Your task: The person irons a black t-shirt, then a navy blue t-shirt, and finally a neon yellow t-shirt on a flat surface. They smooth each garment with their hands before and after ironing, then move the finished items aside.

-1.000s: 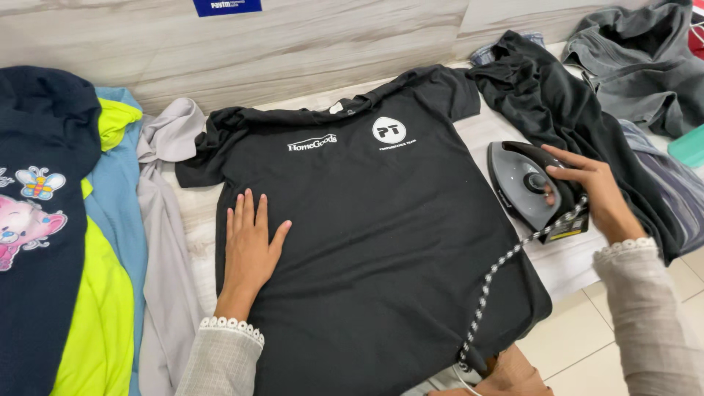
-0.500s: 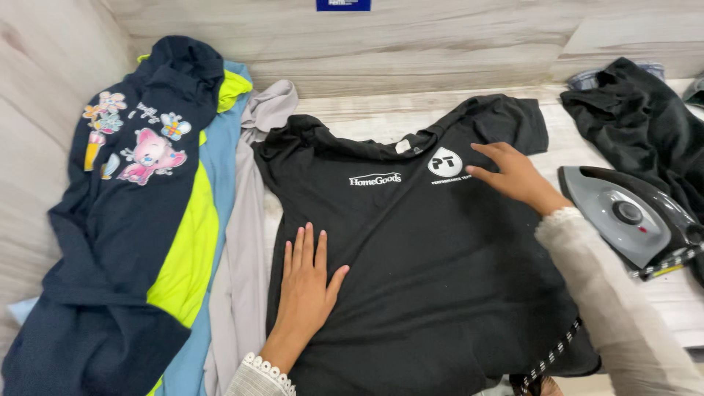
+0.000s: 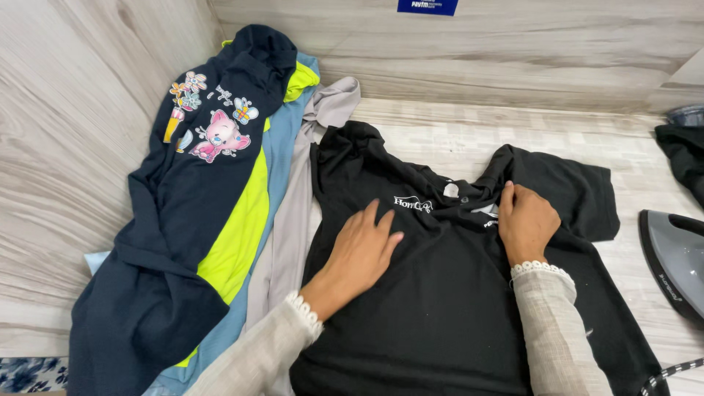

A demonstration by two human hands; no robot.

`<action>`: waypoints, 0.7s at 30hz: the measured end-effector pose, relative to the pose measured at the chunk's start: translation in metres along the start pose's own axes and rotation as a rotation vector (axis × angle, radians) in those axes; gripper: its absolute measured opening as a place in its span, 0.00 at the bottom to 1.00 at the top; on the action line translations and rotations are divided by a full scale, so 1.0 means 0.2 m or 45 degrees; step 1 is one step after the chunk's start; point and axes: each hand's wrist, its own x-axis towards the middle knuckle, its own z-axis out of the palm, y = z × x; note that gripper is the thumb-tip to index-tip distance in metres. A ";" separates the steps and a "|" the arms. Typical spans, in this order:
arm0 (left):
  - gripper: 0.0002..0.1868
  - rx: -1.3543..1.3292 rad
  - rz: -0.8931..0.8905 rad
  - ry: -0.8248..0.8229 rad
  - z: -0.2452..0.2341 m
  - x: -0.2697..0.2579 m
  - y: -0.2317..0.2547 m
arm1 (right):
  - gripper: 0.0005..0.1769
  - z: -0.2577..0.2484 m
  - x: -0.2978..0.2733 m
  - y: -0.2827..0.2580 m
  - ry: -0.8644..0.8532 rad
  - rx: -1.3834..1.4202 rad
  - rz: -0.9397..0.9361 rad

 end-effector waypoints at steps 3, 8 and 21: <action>0.24 -0.090 0.161 0.058 0.08 0.35 -0.03 | 0.22 -0.02 0.00 0.01 -0.054 0.030 0.076; 0.33 -0.262 -0.015 0.226 0.35 0.82 -0.17 | 0.22 -0.04 0.02 0.00 -0.172 0.058 0.176; 0.21 0.033 -0.224 0.044 0.48 0.76 -0.44 | 0.42 -0.07 0.08 -0.09 -0.077 0.070 -0.442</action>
